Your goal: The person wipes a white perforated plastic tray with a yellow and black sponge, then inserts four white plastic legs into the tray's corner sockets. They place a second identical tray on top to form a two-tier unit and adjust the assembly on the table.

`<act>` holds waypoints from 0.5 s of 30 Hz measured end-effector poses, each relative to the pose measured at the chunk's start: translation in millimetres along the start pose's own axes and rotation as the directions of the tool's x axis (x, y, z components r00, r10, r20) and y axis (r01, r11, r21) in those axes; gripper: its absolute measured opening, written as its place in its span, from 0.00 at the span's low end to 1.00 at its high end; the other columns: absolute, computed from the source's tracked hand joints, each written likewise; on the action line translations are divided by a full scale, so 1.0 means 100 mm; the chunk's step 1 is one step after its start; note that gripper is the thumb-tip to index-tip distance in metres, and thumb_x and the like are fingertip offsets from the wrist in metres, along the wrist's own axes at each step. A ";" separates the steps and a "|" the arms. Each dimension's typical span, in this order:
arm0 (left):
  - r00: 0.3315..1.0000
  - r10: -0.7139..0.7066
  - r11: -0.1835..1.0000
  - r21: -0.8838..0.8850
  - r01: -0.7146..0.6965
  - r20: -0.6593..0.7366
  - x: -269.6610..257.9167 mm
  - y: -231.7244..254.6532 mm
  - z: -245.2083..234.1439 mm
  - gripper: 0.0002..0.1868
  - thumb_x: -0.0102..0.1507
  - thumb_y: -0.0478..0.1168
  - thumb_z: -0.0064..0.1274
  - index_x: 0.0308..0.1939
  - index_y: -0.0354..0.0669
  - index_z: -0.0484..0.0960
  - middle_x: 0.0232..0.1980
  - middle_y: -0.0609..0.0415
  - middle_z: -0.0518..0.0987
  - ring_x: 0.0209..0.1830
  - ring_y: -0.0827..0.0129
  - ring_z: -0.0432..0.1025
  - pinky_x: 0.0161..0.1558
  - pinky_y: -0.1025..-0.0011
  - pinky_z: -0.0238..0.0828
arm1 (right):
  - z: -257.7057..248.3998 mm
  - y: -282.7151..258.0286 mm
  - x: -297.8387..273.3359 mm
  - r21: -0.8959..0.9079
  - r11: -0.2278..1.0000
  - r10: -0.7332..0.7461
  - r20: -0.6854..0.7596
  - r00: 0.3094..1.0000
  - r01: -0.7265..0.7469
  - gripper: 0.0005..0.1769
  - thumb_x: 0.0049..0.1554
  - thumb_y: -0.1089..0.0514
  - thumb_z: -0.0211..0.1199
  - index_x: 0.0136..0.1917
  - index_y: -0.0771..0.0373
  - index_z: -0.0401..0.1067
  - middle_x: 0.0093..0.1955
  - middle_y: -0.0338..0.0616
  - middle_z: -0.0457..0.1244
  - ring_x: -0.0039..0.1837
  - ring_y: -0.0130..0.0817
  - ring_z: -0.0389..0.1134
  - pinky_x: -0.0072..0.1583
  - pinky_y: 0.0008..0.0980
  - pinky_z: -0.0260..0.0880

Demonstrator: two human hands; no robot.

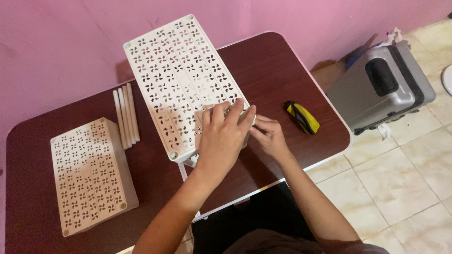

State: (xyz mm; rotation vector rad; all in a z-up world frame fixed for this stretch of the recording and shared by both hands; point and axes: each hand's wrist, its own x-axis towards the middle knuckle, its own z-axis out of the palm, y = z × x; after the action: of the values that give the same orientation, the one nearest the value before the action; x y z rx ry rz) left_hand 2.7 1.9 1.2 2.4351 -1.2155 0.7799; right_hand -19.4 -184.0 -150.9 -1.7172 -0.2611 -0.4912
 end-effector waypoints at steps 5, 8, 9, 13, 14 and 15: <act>1.000 -0.012 0.997 -0.071 0.011 -0.013 0.00 -0.07 -0.06 0.26 0.54 0.38 0.62 0.58 0.41 0.83 0.62 0.52 0.78 0.57 0.58 0.69 0.60 0.56 0.63 | 0.04 0.01 0.06 -0.021 0.999 -0.047 0.011 0.999 0.047 0.19 0.59 0.68 0.65 0.64 0.70 0.74 0.61 0.49 0.69 0.60 0.34 0.71 0.62 0.31 0.71; 1.000 -0.010 0.995 -0.104 0.009 -0.009 -0.03 -0.11 -0.08 0.27 0.54 0.38 0.63 0.58 0.40 0.83 0.63 0.55 0.78 0.58 0.60 0.69 0.62 0.56 0.63 | 0.03 -0.02 0.02 -0.038 0.998 -0.045 0.027 0.999 0.046 0.17 0.59 0.68 0.65 0.62 0.70 0.75 0.57 0.47 0.71 0.57 0.32 0.72 0.59 0.30 0.72; 1.000 -0.006 0.993 -0.117 0.005 -0.004 -0.06 -0.11 -0.08 0.27 0.54 0.38 0.63 0.58 0.40 0.83 0.63 0.56 0.78 0.59 0.60 0.69 0.62 0.56 0.63 | 0.03 -0.03 0.00 -0.033 0.998 -0.044 0.035 0.998 0.045 0.17 0.59 0.68 0.65 0.61 0.70 0.75 0.56 0.47 0.71 0.56 0.32 0.72 0.59 0.30 0.72; 1.000 0.008 0.993 -0.119 -0.008 0.004 -0.05 -0.17 -0.10 0.26 0.54 0.38 0.64 0.57 0.40 0.84 0.63 0.55 0.78 0.60 0.60 0.69 0.63 0.57 0.63 | 0.10 -0.05 0.02 -0.008 0.998 -0.059 -0.001 0.998 0.059 0.15 0.60 0.68 0.64 0.61 0.71 0.75 0.57 0.49 0.71 0.58 0.33 0.72 0.60 0.30 0.72; 1.000 0.014 0.993 -0.115 -0.013 0.004 -0.05 -0.18 -0.10 0.26 0.54 0.39 0.64 0.57 0.40 0.84 0.63 0.55 0.79 0.60 0.60 0.69 0.63 0.57 0.63 | 0.12 -0.04 0.02 -0.003 0.998 -0.055 -0.019 0.998 0.055 0.16 0.59 0.68 0.65 0.61 0.71 0.75 0.58 0.49 0.71 0.58 0.33 0.72 0.61 0.30 0.72; 1.000 0.020 0.994 -0.111 -0.019 0.004 -0.04 -0.18 -0.09 0.25 0.54 0.39 0.63 0.56 0.41 0.84 0.63 0.55 0.79 0.60 0.60 0.69 0.63 0.57 0.63 | 0.14 -0.02 0.02 0.003 0.999 -0.051 -0.037 0.998 0.051 0.17 0.59 0.69 0.65 0.61 0.71 0.75 0.59 0.50 0.70 0.59 0.33 0.72 0.61 0.30 0.72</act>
State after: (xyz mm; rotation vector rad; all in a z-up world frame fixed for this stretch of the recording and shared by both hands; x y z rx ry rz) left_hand 12.2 20.2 5.4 2.3405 -1.2518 0.6923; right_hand -16.7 -170.4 -149.9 -1.6994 -0.2801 -0.5588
